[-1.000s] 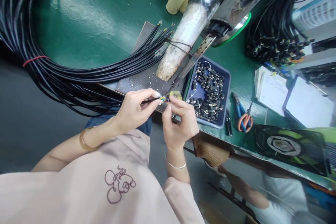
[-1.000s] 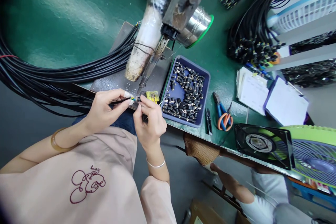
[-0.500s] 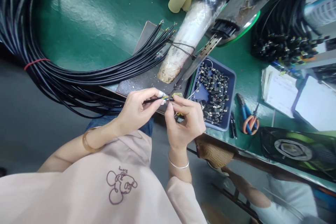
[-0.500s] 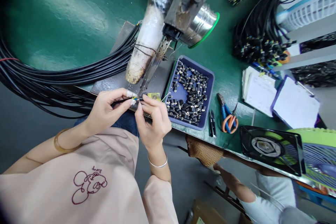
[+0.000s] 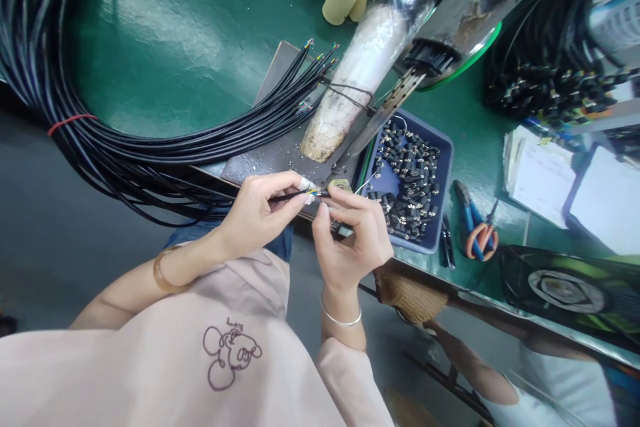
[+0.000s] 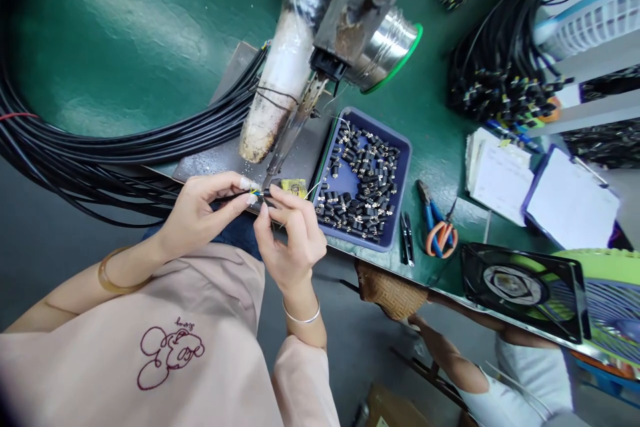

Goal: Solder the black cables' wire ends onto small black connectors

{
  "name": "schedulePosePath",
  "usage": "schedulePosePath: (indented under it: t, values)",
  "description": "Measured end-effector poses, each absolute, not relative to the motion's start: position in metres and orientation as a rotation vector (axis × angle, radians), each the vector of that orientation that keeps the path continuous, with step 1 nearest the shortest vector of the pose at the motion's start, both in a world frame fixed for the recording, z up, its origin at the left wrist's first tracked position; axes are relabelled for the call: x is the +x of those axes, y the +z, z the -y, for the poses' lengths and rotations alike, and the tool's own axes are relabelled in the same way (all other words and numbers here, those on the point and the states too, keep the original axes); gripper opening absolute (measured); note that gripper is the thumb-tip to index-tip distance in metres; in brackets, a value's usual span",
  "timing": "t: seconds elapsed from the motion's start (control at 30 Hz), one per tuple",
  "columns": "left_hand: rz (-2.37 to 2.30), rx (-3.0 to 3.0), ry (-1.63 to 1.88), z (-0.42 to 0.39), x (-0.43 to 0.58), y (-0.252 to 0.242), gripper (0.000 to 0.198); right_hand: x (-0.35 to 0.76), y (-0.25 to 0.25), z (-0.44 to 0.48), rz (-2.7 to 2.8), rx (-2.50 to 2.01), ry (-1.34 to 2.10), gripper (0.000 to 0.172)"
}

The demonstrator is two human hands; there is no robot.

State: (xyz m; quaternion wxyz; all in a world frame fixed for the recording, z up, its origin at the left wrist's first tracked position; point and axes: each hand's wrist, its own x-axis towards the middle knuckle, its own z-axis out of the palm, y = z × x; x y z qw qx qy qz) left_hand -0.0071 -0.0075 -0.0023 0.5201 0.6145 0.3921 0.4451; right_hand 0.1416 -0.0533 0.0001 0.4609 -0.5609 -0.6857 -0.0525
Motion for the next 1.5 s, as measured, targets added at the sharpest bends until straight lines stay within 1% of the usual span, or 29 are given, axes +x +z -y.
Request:
schedulePosePath:
  t: [0.27, 0.33, 0.43, 0.53, 0.6, 0.63, 0.7, 0.83, 1.0, 1.2, 1.4, 1.5]
  values:
    - [-0.965, 1.363, 0.973, 0.009, -0.006, 0.001, 0.013, 0.141, -0.003, 0.057, 1.680, -1.359, -0.158, 0.013]
    - [-0.954, 1.340, 0.953, 0.008, -0.006, 0.003, 0.013, 0.140, -0.002, 0.059, 1.626, -1.362, -0.070, 0.011]
    - [-0.924, 1.370, 0.926, 0.007, -0.006, 0.004, 0.016, 0.141, 0.006, 0.062, 1.397, -1.357, 0.128, 0.008]
    - [-0.923, 1.407, 0.903, 0.006, -0.007, 0.005, 0.021, 0.145, 0.018, 0.067, 1.198, -1.174, 0.130, 0.006]
    - [-0.916, 1.402, 0.889, 0.005, -0.007, 0.005, 0.020, 0.147, 0.023, 0.070, 1.157, -1.094, 0.152, 0.001]
    - [-0.905, 1.393, 0.886, 0.004, -0.007, 0.006, 0.020, 0.147, 0.023, 0.072, 1.152, -1.112, 0.171, 0.006]
    - [-0.883, 1.373, 0.886, 0.003, -0.007, 0.007, 0.019, 0.146, 0.018, 0.075, 1.164, -1.227, 0.153, 0.014]
    - [-0.889, 1.367, 0.894, 0.000, -0.006, 0.009, 0.019, 0.143, -0.001, 0.073, 1.350, -1.400, 0.039, 0.012]
    - [-0.943, 1.403, 0.903, -0.002, -0.003, 0.007, 0.019, 0.142, -0.010, 0.062, 1.570, -1.371, 0.004, 0.013]
    - [-0.959, 1.444, 0.928, -0.003, -0.002, 0.008, 0.021, 0.141, -0.008, 0.057, 1.561, -1.353, 0.040, 0.015]
    - [-0.923, 1.484, 0.948, -0.003, -0.004, 0.011, 0.020, 0.140, -0.002, 0.057, 1.579, -1.375, -0.023, 0.017]
    - [-0.910, 1.493, 0.956, -0.004, -0.005, 0.009, 0.019, 0.139, -0.001, 0.058, 1.569, -1.360, 0.000, 0.018]
